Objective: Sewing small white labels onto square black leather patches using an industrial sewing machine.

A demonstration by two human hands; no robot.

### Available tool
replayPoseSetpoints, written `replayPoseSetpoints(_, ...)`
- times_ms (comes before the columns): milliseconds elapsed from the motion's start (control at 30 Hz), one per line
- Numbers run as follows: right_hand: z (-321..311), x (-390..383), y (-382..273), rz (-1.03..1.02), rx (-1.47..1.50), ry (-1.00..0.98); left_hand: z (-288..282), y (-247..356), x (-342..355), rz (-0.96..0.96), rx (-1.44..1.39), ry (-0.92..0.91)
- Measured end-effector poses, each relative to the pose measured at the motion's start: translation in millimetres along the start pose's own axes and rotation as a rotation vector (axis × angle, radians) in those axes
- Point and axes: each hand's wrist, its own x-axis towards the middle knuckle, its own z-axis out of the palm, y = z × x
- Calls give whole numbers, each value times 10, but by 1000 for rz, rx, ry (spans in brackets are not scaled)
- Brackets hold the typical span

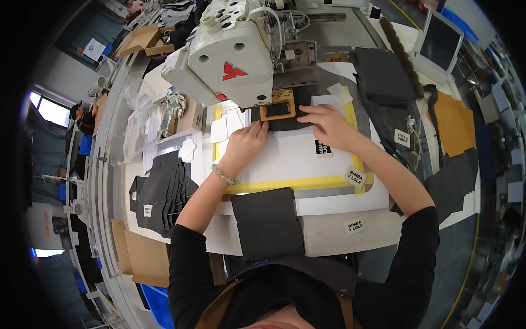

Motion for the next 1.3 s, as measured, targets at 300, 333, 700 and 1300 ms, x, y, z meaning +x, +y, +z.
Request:
replayPoseSetpoints(300, 65, -26, 5, -33, 59, -21, -123, -20, -189, -188, -326, 110)
replayPoseSetpoints(333, 65, -27, 6, -32, 62, -28, -146, -51, -197, -194, -329, 106)
replayPoseSetpoints(700, -4, 19, -81, 40, 65, -74, -170, -181, -258, -360, -524, 64)
replayPoseSetpoints(1300, 11, -12, -103, 22, -8, 6, -191, -169, -275, -338, -481, 75)
